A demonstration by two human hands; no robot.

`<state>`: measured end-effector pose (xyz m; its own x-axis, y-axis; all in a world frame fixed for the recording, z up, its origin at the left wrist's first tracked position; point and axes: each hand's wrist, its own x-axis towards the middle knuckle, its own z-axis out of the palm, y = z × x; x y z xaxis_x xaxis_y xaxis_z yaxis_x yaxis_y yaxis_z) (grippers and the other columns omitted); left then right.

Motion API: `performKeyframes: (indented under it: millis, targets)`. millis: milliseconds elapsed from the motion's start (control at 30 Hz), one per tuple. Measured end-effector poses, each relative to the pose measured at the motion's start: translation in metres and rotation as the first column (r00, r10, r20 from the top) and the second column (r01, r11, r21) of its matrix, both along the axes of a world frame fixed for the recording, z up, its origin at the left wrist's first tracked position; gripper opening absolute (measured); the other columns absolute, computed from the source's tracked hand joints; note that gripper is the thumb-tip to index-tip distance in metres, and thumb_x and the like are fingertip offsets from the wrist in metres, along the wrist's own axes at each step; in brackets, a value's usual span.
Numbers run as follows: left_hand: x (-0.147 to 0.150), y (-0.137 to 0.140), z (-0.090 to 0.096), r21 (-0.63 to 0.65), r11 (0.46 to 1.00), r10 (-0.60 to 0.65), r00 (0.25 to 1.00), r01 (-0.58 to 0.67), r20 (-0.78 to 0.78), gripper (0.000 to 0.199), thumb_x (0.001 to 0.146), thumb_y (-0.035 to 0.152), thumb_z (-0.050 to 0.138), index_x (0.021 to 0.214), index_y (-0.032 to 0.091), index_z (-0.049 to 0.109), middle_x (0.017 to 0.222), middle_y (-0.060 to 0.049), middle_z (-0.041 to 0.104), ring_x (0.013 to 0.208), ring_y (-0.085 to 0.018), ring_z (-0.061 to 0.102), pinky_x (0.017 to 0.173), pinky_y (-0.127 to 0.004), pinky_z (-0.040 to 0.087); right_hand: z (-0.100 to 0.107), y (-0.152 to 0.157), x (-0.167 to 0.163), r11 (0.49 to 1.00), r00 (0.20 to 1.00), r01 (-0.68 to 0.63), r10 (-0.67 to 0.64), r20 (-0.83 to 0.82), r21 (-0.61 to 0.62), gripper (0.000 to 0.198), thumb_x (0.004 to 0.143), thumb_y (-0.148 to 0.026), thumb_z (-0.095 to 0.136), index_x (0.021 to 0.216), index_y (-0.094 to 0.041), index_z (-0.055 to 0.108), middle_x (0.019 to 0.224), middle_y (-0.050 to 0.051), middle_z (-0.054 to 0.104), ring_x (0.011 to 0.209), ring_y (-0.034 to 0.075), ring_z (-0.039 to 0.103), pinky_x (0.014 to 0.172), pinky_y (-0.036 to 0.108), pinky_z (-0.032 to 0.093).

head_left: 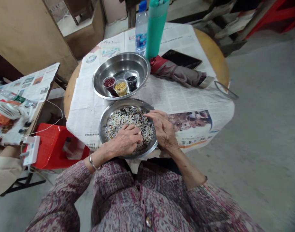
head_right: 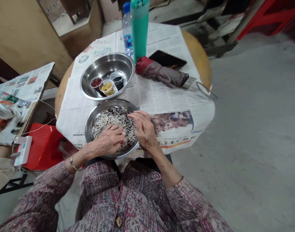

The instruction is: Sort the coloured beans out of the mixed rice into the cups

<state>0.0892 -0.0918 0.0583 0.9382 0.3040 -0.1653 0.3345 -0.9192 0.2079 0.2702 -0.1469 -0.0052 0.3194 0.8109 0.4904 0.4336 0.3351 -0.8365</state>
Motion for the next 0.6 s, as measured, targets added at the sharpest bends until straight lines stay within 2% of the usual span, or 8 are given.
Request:
performKeyframes:
  millis: [100, 200, 300, 333, 400, 467, 600]
  targets:
    - [-0.025, 0.002, 0.006, 0.047, 0.995, 0.094, 0.995, -0.093, -0.024, 0.015, 0.090, 0.012, 0.055, 0.093, 0.021, 0.066, 0.108, -0.005, 0.065, 0.103, -0.024, 0.053, 0.094, -0.043, 0.043, -0.001, 0.000, 0.000, 1.000, 1.000, 0.002, -0.002, -0.003, 0.003, 0.041, 0.105, -0.040, 0.036, 0.110, -0.027, 0.075, 0.109, 0.006, 0.075, 0.117, 0.024, 0.060, 0.108, 0.051, 0.045]
    - [-0.044, 0.003, 0.014, 0.107, 0.968, 0.225, 0.974, -0.227, 0.029, 0.016, 0.091, 0.010, 0.052, 0.098, 0.020, 0.063, 0.113, -0.007, 0.062, 0.105, -0.024, 0.052, 0.092, -0.041, 0.045, -0.002, 0.000, -0.001, 1.000, 1.000, 0.001, -0.001, -0.004, 0.007, 0.040, 0.105, -0.039, 0.038, 0.109, -0.027, 0.075, 0.108, 0.006, 0.075, 0.117, 0.024, 0.060, 0.108, 0.052, 0.045]
    - [-0.058, 0.000, 0.019, 0.103, 0.948, 0.298, 0.954, -0.300, 0.042, 0.009, 0.096, 0.018, 0.051, 0.103, 0.018, 0.058, 0.111, -0.008, 0.059, 0.101, -0.023, 0.054, 0.090, -0.040, 0.048, -0.002, 0.000, -0.001, 1.000, 1.000, 0.001, -0.001, 0.000, 0.010, 0.038, 0.105, -0.038, 0.039, 0.108, -0.027, 0.075, 0.107, 0.006, 0.075, 0.117, 0.024, 0.060, 0.108, 0.052, 0.045]
    - [-0.061, -0.002, 0.019, 0.091, 0.945, 0.312, 0.950, -0.313, 0.024, 0.009, 0.097, 0.024, 0.054, 0.104, 0.018, 0.056, 0.109, -0.008, 0.059, 0.099, -0.023, 0.055, 0.090, -0.040, 0.049, -0.002, 0.000, -0.001, 1.000, 1.000, 0.000, 0.000, 0.001, 0.010, 0.038, 0.105, -0.038, 0.039, 0.108, -0.026, 0.075, 0.107, 0.006, 0.075, 0.116, 0.024, 0.060, 0.107, 0.052, 0.045]
    - [-0.065, -0.005, 0.017, 0.056, 0.940, 0.337, 0.941, -0.336, -0.025, 0.026, 0.094, 0.040, 0.063, 0.106, 0.019, 0.054, 0.106, -0.007, 0.060, 0.096, -0.024, 0.057, 0.089, -0.041, 0.051, -0.002, 0.000, -0.001, 1.000, 1.000, 0.002, -0.002, 0.002, 0.008, 0.038, 0.105, -0.038, 0.039, 0.108, -0.026, 0.075, 0.107, 0.006, 0.075, 0.116, 0.024, 0.061, 0.107, 0.052, 0.045]
    - [-0.066, -0.007, 0.014, 0.001, 0.932, 0.361, 0.931, -0.362, -0.058, 0.038, 0.089, 0.046, 0.069, 0.111, 0.020, 0.053, 0.107, -0.007, 0.060, 0.096, -0.025, 0.059, 0.087, -0.042, 0.052, -0.002, 0.000, -0.001, 1.000, 1.000, 0.005, -0.005, 0.002, 0.003, 0.038, 0.104, -0.038, 0.039, 0.107, -0.026, 0.075, 0.106, 0.006, 0.075, 0.116, 0.024, 0.061, 0.107, 0.052, 0.045]
    - [-0.056, -0.014, 0.009, -0.169, 0.918, 0.359, 0.933, -0.359, -0.031, 0.034, 0.090, 0.027, 0.066, 0.120, 0.022, 0.050, 0.115, -0.007, 0.059, 0.102, -0.024, 0.061, 0.091, -0.040, 0.053, -0.002, 0.000, -0.001, 1.000, 1.000, 0.008, -0.008, -0.003, -0.010, 0.038, 0.104, -0.040, 0.040, 0.106, -0.027, 0.075, 0.105, 0.006, 0.075, 0.116, 0.024, 0.061, 0.107, 0.052, 0.045]
